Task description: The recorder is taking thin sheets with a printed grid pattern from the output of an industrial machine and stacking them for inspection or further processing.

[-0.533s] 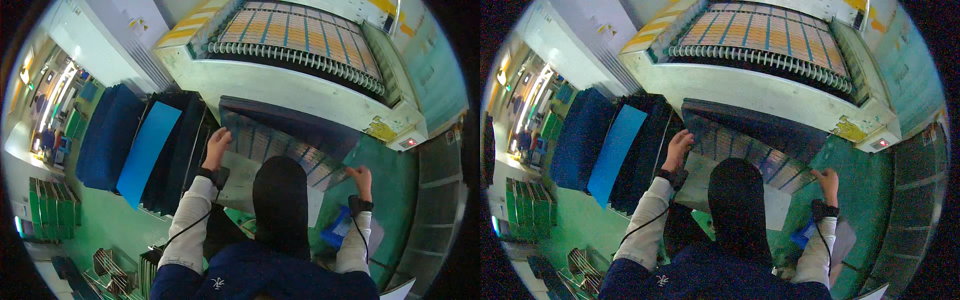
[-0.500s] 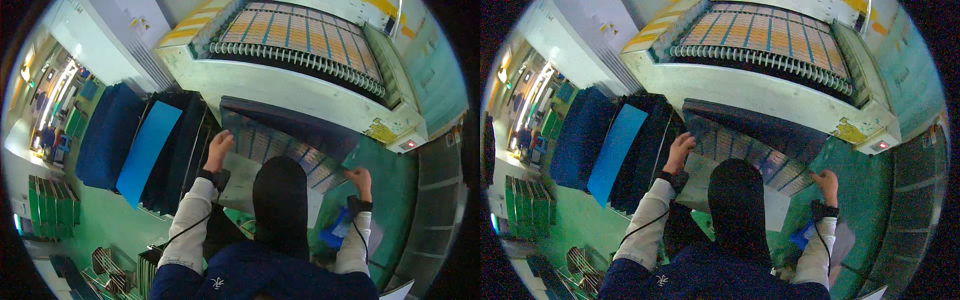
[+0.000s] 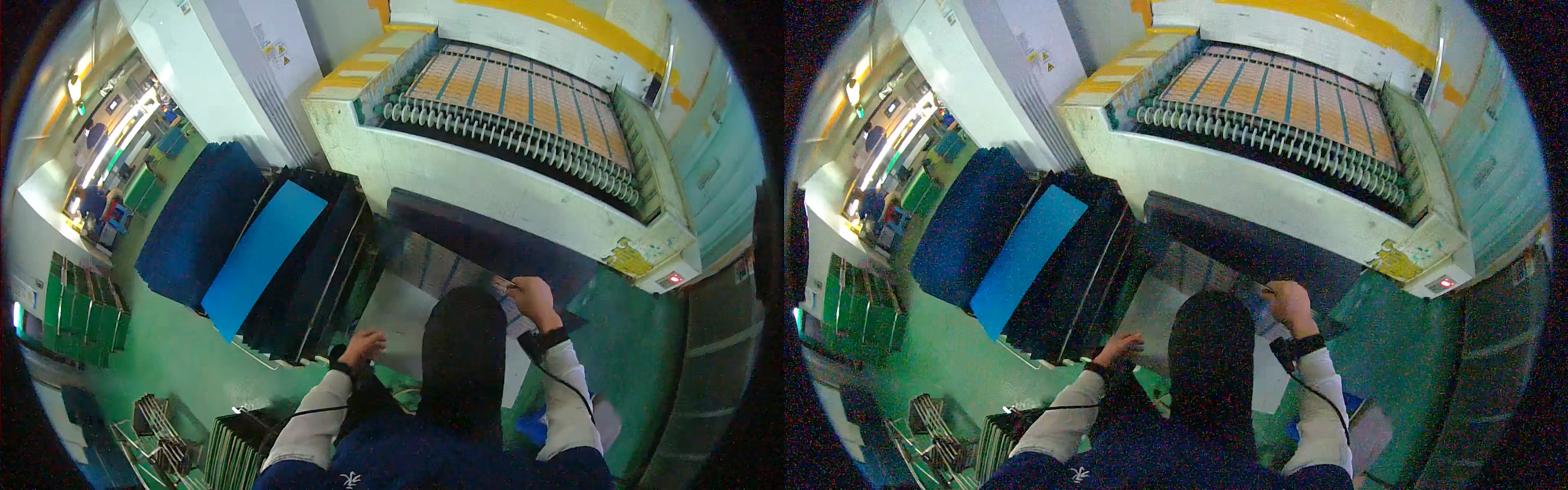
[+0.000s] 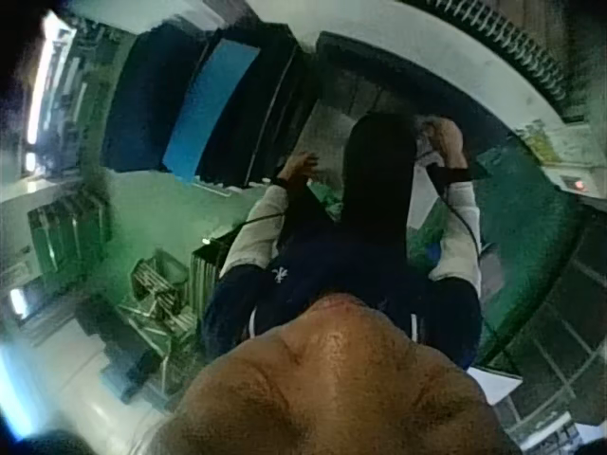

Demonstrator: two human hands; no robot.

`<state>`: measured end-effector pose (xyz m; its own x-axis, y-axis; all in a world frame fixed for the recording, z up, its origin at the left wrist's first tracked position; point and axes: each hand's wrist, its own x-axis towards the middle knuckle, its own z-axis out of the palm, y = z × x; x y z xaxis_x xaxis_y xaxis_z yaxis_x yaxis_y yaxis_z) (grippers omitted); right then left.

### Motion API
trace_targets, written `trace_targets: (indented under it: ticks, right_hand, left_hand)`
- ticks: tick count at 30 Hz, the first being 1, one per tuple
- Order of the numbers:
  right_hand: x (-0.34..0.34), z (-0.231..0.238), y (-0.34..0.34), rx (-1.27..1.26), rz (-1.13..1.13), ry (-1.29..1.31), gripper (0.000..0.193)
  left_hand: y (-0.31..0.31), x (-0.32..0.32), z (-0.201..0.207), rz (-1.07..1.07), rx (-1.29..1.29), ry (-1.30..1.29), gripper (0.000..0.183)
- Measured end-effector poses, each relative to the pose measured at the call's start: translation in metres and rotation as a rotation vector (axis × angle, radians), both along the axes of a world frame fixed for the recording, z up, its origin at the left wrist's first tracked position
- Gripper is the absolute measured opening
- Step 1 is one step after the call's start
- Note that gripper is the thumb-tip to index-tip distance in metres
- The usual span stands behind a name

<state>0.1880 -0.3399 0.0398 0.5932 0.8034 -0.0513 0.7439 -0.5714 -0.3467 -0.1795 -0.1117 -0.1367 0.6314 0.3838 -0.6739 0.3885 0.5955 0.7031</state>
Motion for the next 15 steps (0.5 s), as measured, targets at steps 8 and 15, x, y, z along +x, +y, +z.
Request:
trace_targets:
  ticks: [8,15]
  right_hand:
    - [0.007,0.094,-0.011,0.820,-0.248,0.424,0.018]
    - [-0.010,0.165,0.037,1.122,-0.140,0.986,0.012]
  left_hand:
    - [0.018,-0.116,-0.069,-0.597,1.402,0.136,0.018]
    - [0.022,-0.116,-0.086,-0.047,0.501,0.006,0.022]
